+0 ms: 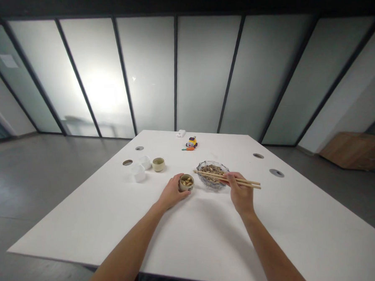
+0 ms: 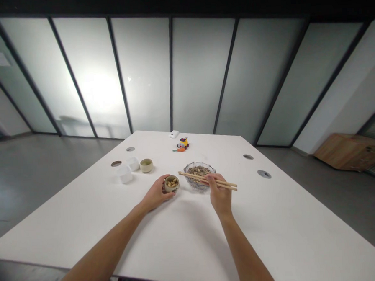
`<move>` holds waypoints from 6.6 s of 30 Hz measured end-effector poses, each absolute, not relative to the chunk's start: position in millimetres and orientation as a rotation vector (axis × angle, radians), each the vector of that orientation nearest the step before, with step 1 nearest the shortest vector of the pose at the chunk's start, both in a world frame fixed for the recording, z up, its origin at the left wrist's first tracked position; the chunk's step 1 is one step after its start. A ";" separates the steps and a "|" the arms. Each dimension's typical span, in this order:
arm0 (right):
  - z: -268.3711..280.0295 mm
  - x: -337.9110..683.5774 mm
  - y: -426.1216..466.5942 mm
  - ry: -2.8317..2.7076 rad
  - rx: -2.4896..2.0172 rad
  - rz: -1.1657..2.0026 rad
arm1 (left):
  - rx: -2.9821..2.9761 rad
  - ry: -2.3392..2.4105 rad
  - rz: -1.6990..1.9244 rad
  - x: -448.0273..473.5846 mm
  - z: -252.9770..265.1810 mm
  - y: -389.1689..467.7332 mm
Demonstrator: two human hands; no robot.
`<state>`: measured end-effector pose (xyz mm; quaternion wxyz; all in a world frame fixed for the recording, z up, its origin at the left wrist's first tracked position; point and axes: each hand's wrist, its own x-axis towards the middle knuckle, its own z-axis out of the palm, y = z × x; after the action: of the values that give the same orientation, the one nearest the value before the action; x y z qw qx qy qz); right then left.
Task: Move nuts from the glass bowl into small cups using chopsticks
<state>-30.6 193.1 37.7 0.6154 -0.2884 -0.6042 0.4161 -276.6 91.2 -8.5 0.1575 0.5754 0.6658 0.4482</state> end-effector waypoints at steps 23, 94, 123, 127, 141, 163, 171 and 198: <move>34.7 2.7 219.8 -1.784 -0.774 0.155 | 1.642 1.920 1.252 -274.5 1.9 88.1; 40.1 -8.3 213.5 -1.204 -0.629 0.943 | 1.643 1.934 1.235 -272.1 -0.3 88.4; 35.9 16.8 224.7 -1.914 -0.727 0.215 | 1.651 1.918 1.239 -271.8 2.0 87.6; 36.9 18.3 224.2 -1.852 -0.745 0.338 | 1.638 1.917 1.241 -272.5 -0.3 88.6; 43.9 19.4 222.8 -1.697 -0.809 0.169 | 1.658 1.923 1.228 -272.5 1.7 87.9; 37.6 18.7 229.4 -1.870 -0.724 0.246 | 1.624 1.912 1.247 -270.5 3.8 87.0; 32.9 20.2 227.6 -1.869 -0.754 0.432 | 1.627 1.906 1.247 -272.0 0.1 89.0; 42.7 -22.7 188.5 -1.592 -0.689 0.824 | 1.657 1.916 1.237 -270.8 2.3 86.9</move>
<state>-22.7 188.5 42.7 0.5733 -0.2939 -0.6792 0.3516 -270.8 86.9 2.3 0.1607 0.5803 0.6707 0.4331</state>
